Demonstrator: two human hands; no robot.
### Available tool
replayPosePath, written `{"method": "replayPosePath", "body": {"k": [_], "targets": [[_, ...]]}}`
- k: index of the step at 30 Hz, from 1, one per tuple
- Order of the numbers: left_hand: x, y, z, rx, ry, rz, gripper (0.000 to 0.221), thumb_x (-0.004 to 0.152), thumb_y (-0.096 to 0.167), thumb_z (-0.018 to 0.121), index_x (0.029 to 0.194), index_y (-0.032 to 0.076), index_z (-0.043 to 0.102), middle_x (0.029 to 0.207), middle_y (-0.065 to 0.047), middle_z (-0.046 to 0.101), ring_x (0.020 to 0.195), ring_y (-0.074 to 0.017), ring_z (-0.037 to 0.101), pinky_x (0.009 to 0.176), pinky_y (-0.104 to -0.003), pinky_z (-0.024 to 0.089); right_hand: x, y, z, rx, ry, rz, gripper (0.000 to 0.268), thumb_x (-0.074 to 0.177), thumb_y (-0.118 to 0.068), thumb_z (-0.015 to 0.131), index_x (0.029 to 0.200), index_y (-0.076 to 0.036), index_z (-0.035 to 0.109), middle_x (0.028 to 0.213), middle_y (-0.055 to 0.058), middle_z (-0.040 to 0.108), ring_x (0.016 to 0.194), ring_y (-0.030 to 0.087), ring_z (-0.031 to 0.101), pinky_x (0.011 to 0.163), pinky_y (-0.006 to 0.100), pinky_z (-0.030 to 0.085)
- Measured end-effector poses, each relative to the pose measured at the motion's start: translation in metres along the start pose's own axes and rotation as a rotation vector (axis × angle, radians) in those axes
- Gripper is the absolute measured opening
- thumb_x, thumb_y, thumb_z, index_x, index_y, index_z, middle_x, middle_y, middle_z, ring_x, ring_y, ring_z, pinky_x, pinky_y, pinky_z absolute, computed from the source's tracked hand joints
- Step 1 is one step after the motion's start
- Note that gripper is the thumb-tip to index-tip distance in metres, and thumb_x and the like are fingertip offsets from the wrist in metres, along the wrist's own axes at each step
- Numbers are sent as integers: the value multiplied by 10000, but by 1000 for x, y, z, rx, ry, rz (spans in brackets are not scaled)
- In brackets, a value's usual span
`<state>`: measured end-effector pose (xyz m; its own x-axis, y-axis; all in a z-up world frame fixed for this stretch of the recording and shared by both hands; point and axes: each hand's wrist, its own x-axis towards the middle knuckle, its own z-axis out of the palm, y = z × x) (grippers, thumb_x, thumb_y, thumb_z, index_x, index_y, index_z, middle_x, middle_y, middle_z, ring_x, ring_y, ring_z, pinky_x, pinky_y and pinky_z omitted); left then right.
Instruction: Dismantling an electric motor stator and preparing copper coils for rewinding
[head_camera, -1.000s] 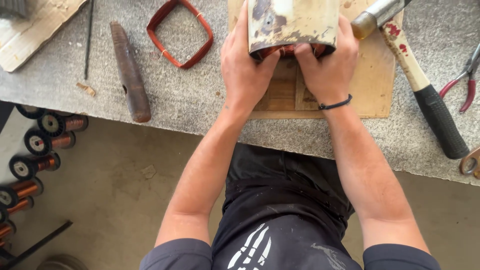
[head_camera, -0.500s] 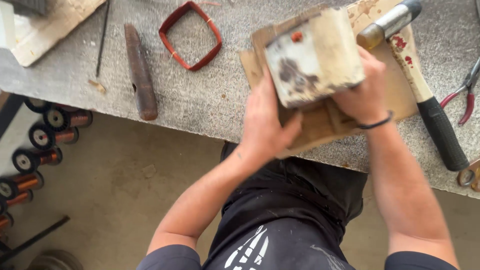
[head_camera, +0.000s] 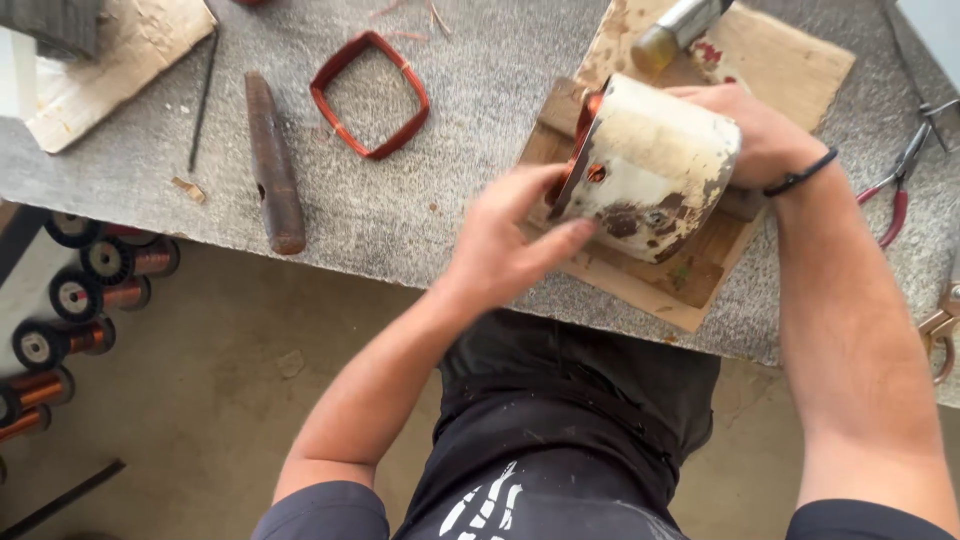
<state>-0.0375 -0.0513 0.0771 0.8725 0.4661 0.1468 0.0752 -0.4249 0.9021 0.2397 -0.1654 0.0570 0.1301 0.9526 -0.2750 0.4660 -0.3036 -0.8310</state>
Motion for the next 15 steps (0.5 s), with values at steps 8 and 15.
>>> {"method": "replayPosePath", "body": {"k": [8, 15], "targets": [[-38, -2, 37, 211, 235, 130, 453, 846, 299, 886, 1191, 85, 687, 1148, -73, 773, 1034, -246, 768, 881, -381, 584, -45, -5, 50, -166, 565, -192, 437, 920, 110, 669, 1355, 66, 668, 1308, 224, 693, 1195, 309, 666, 1012, 395, 505], [-17, -28, 39, 95, 355, 174, 473, 828, 325, 862, 1199, 83, 697, 996, -91, 754, 944, -289, 742, 839, -406, 580, -33, 8, 72, -175, 563, -215, 387, 959, 16, 688, 1341, 68, 661, 1275, 221, 685, 1177, 336, 662, 1015, 417, 499]]}}
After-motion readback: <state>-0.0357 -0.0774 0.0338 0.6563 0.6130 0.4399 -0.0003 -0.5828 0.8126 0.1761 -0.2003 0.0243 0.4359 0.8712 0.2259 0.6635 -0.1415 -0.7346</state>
